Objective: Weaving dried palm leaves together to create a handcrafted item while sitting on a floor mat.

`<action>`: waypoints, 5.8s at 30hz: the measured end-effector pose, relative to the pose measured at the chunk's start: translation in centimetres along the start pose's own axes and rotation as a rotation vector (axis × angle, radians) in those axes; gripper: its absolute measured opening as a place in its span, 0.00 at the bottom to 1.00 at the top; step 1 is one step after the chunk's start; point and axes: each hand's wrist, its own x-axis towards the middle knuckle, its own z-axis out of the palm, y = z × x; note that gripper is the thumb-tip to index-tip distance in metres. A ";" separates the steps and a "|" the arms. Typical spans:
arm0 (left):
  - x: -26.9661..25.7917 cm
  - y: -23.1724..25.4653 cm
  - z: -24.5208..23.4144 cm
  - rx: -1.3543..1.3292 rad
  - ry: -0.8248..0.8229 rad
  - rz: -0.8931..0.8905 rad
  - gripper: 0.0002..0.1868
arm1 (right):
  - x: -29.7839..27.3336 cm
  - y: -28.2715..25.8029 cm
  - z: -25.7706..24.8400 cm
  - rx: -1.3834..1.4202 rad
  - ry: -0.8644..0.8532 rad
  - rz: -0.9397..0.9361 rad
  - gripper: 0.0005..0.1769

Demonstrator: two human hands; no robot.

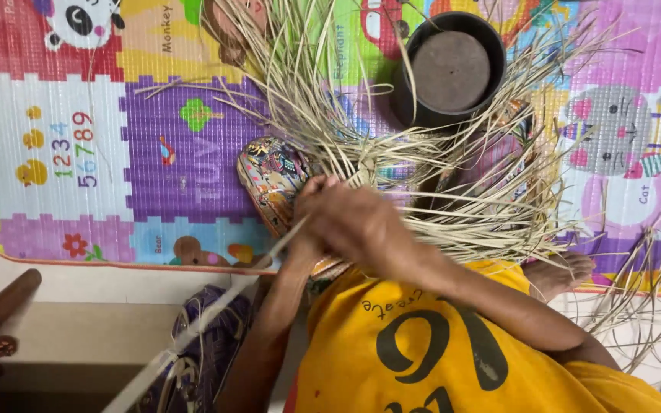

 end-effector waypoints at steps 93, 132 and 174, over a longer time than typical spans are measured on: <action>-4.5 6.4 -3.6 0.174 -0.251 0.248 0.19 | -10.7 2.6 -1.1 0.347 -0.457 0.882 0.24; -2.9 4.6 -2.5 0.766 -0.263 0.892 0.07 | -1.6 7.2 -2.1 0.157 -0.312 0.708 0.08; -2.7 3.9 -0.6 0.438 -0.390 0.715 0.05 | -1.0 1.2 -3.1 0.324 0.050 0.994 0.05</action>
